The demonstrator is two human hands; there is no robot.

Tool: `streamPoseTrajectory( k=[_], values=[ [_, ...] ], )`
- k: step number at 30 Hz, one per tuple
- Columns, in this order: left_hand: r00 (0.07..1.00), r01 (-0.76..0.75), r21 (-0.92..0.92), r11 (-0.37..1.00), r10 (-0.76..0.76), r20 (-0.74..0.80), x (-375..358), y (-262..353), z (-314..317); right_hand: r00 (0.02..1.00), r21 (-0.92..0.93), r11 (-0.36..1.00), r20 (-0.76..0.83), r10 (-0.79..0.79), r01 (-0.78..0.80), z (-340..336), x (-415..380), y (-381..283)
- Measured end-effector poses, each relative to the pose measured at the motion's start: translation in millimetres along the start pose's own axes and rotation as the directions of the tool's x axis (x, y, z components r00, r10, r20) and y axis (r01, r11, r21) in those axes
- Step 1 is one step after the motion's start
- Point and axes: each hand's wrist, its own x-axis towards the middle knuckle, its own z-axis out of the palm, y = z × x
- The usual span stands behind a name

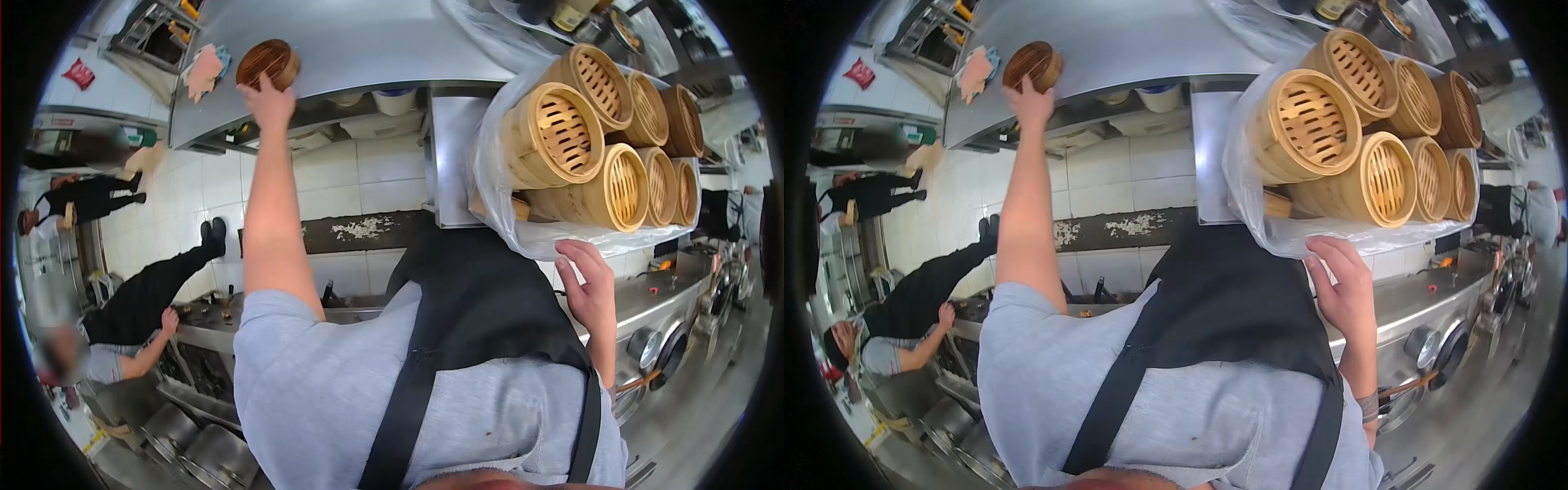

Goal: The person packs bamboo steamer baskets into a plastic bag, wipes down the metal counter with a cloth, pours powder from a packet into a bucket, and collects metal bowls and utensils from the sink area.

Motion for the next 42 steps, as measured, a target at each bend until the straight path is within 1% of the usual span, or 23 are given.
streamPoseTrajectory(
  k=[3, 9, 11, 13, 14, 15, 16, 19, 22, 24, 25, 27, 29, 31, 33, 34, 35, 36, 37, 38, 39, 41, 42],
  values=[
    [0.971, 0.138, -0.212, 0.968, -0.089, 0.222, 25, -26, 4, 0.998, 0.030, 0.998, 0.028, -0.053, 0.052, 3, 2, -7],
    [0.997, 0.032, -0.279, 0.960, -0.052, -0.063, -6, -34, -34, 0.999, 0.062, 0.997, 0.005, 0.051, -0.051, 4, -3, -16],
    [0.964, -0.040, -0.563, 0.826, -0.117, -0.240, -31, -52, -38, 0.999, 0.103, 0.994, -0.006, 0.035, -0.035, 6, -7, -11],
    [0.965, 0.099, -0.802, 0.589, -0.253, -0.066, -70, -55, -58, 1.000, 0.090, 0.996, 0.005, -0.017, 0.016, 7, -6, -9],
    [0.943, 0.085, -0.802, 0.592, -0.308, -0.127, -90, -72, -38, 0.998, 0.133, 0.990, 0.004, -0.056, 0.055, 8, -3, -12],
    [0.919, 0.262, -0.854, 0.450, -0.388, 0.078, -114, -52, -75, 0.995, 0.178, 0.979, 0.005, -0.105, 0.102, 9, 4, -15],
    [0.905, 0.306, -0.713, 0.630, -0.424, 0.014, -136, -61, -65, 0.967, 0.157, 0.954, -0.032, -0.254, 0.256, 13, 16, -19],
    [0.833, 0.513, -0.619, 0.594, -0.519, 0.192, -209, -68, -55, 0.852, 0.140, 0.847, 0.040, -0.522, 0.512, 19, 55, -50],
    [0.758, 0.651, -0.386, 0.653, -0.532, 0.378, -283, -70, -58, 0.772, 0.250, 0.807, 0.242, -0.587, 0.535, 33, 95, -98],
    [0.645, 0.708, -0.242, 0.664, -0.468, 0.604, -325, -73, -63, 0.606, 0.215, 0.750, 0.471, -0.640, 0.625, 43, 108, -138],
    [0.553, 0.723, -0.170, 0.669, -0.415, 0.722, -346, -73, -68, 0.587, 0.223, 0.733, 0.471, -0.659, 0.643, 49, 110, -150],
    [0.694, 0.549, -0.264, 0.793, -0.257, 0.672, -406, -79, -42, 0.402, 0.222, 0.601, 0.565, -0.721, 0.768, 66, 118, -169],
    [0.495, 0.529, -0.074, 0.845, -0.237, 0.836, -420, -63, -88, 0.296, 0.253, 0.521, 0.591, -0.750, 0.815, 82, 118, -175],
    [0.442, 0.394, -0.034, 0.919, -0.157, 0.883, -459, -70, -77, 0.199, 0.281, 0.448, 0.616, -0.762, 0.848, 103, 121, -170],
    [0.487, 0.494, -0.123, 0.861, -0.157, 0.859, -460, -49, -138, 0.082, 0.287, 0.430, 0.747, -0.660, 0.856, 126, 123, -154],
    [0.490, 0.623, -0.180, 0.761, -0.200, 0.848, -464, -47, -151, 0.079, 0.284, 0.416, 0.739, -0.669, 0.864, 134, 124, -146],
    [0.489, 0.728, -0.241, 0.642, -0.240, 0.839, -471, -45, -155, 0.079, 0.201, 0.461, 0.851, -0.520, 0.865, 140, 126, -140],
    [0.492, 0.609, -0.172, 0.774, -0.199, 0.847, -481, -53, -139, 0.084, 0.109, 0.489, 0.931, -0.356, 0.865, 142, 130, -141],
    [0.488, 0.465, -0.096, 0.880, -0.164, 0.857, -489, -62, -119, 0.093, 0.107, 0.477, 0.922, -0.376, 0.873, 136, 136, -149],
    [0.565, 0.465, -0.189, 0.865, -0.126, 0.815, -496, -70, -108, 0.060, 0.080, 0.377, 0.936, -0.346, 0.923, 121, 143, -161],
    [0.504, 0.374, -0.077, 0.924, -0.133, 0.853, -493, -75, -103, 0.036, 0.052, 0.272, 0.950, -0.310, 0.961, 104, 148, -175],
    [0.398, 0.503, 0.020, 0.864, -0.252, 0.882, -499, -94, -64, 0.073, -0.020, 0.210, 0.965, -0.252, 0.978, 61, 158, -236],
    [0.422, 0.514, 0.028, 0.858, -0.280, 0.862, -494, -96, -62, 0.053, 0.002, 0.154, 0.934, -0.353, 0.988, 44, 167, -260]
  ],
)
